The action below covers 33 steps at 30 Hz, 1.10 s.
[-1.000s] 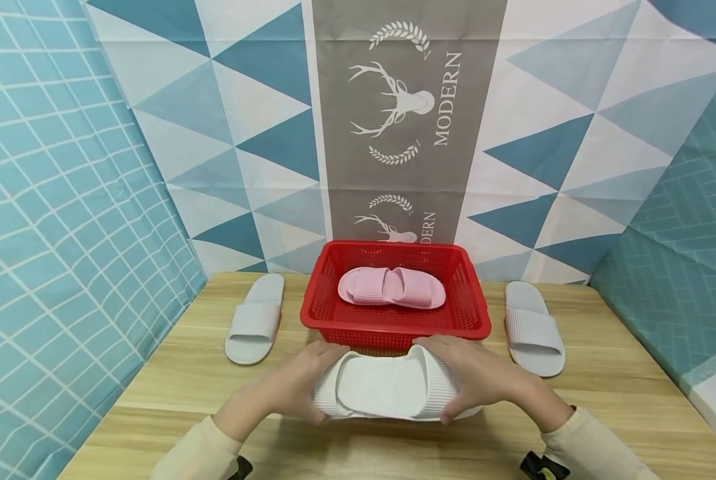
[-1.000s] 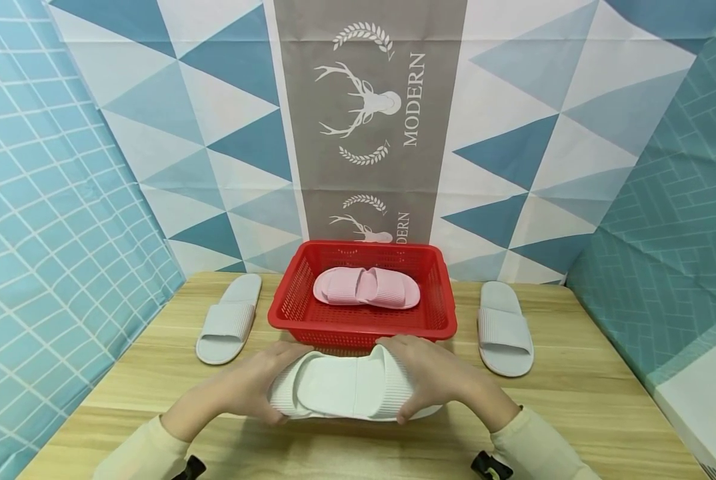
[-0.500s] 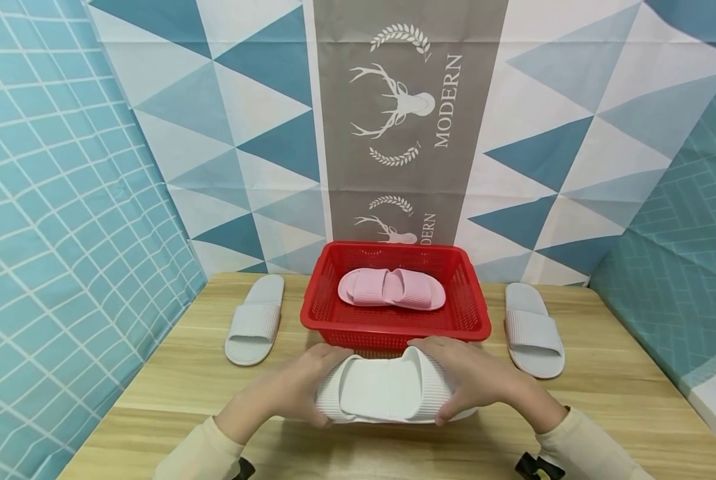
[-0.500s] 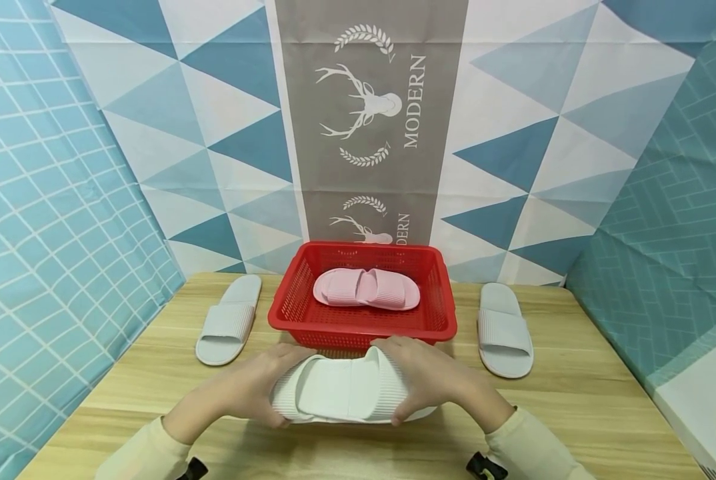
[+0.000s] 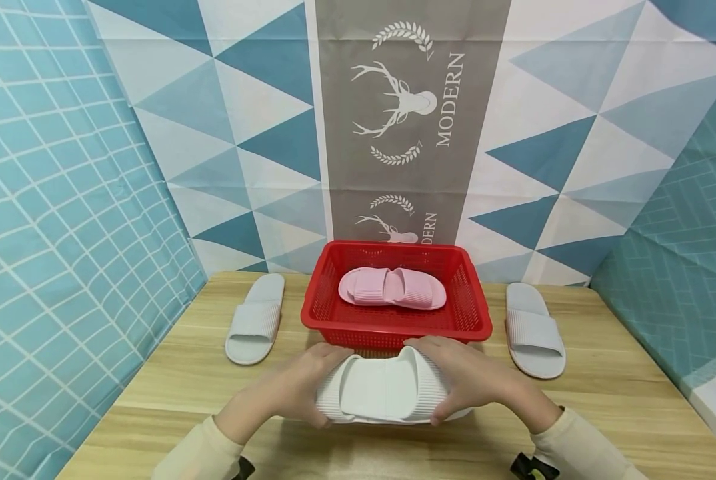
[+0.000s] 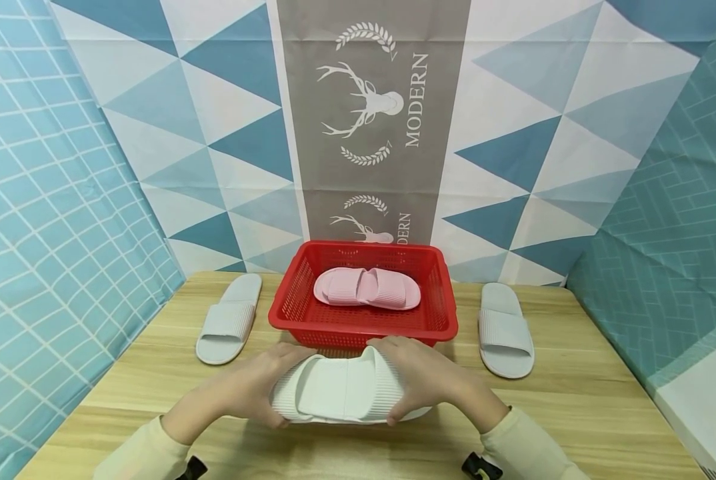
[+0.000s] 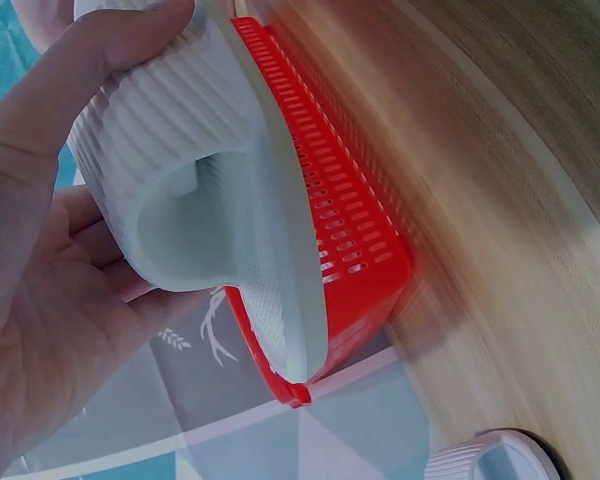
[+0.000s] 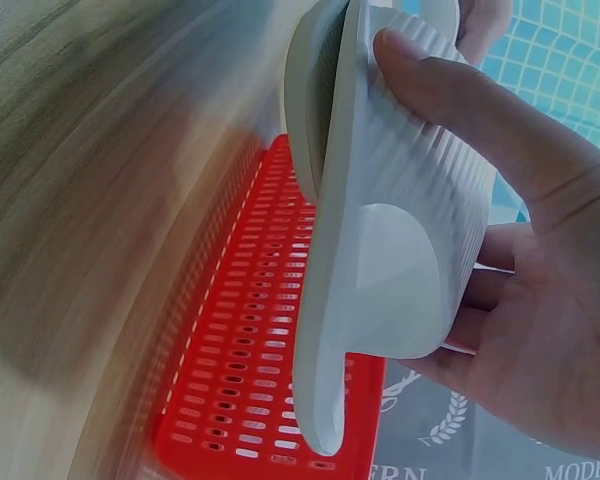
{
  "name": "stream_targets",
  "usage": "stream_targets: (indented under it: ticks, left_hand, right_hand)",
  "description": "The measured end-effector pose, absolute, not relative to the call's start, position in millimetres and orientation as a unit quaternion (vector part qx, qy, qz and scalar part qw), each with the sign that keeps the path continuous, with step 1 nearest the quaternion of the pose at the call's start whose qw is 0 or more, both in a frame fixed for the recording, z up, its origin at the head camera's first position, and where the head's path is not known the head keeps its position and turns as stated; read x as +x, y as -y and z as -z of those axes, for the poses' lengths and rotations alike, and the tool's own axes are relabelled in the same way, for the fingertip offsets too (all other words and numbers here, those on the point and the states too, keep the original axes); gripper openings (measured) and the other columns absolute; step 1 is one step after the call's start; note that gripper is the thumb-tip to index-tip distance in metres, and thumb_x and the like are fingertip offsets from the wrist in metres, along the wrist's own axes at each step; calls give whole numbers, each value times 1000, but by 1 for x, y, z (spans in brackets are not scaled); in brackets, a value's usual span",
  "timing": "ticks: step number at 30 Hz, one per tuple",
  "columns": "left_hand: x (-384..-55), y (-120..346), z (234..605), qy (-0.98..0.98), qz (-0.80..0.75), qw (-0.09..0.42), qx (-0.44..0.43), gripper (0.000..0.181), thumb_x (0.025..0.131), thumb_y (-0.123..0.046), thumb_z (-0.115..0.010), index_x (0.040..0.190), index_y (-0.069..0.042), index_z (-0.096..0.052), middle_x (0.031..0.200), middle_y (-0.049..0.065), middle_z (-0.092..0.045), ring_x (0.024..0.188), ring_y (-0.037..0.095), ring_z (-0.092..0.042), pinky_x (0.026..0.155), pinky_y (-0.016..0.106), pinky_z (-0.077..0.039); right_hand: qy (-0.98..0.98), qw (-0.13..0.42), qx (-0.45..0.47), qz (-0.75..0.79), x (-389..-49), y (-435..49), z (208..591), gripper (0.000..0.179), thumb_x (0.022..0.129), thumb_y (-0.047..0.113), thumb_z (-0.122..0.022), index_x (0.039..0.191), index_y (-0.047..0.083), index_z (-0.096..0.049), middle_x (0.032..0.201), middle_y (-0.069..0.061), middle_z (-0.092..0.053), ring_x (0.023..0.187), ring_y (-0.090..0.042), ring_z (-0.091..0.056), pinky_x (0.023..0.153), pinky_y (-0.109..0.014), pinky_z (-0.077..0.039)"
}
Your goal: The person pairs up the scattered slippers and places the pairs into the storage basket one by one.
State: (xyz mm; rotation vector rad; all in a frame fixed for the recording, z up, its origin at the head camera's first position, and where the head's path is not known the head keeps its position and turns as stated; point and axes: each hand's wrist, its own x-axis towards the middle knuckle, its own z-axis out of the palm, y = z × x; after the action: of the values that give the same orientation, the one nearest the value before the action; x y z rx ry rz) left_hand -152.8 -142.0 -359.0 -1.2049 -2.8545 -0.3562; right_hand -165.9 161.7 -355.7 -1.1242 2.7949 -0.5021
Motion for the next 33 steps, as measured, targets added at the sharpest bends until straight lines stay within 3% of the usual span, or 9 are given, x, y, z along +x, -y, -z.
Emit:
stream_targets:
  ticks: [33]
  left_hand:
    - [-150,143,359,918,124,14,-377,95,52,-30,-92,132,-7,-48,122,5,-58,111,17,-56,95,33,-53]
  right_hand:
    - [-912,-12,-374,167,-163,-154,357,98,52,39,-91,136,12,-49,129,3,-58,118,-19,-55,100,-45,-49]
